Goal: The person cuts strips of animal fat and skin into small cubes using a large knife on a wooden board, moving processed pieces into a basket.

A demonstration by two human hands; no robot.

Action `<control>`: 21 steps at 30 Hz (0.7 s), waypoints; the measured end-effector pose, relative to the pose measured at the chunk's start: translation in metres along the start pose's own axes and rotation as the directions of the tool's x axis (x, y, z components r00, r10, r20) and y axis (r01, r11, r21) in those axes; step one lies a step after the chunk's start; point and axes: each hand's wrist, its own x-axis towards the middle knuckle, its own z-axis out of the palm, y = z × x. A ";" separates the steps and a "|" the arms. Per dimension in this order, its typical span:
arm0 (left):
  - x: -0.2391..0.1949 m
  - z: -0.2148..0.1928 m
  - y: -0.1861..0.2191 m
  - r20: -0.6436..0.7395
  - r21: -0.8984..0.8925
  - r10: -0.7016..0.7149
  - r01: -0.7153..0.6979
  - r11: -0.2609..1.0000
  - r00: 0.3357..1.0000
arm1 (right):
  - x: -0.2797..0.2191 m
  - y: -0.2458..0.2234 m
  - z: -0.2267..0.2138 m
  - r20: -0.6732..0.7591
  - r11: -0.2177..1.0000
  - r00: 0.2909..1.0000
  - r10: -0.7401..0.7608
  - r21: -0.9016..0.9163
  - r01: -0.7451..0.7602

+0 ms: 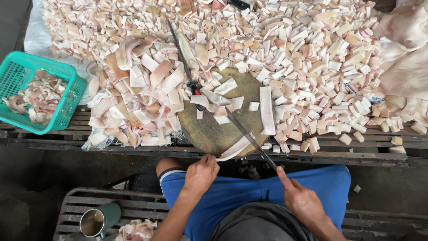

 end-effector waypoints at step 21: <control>0.012 0.014 0.017 -0.231 0.053 0.141 -0.133 0.990 0.963 | -0.004 -0.005 -0.025 -0.245 0.968 0.969 -0.001 0.244 0.063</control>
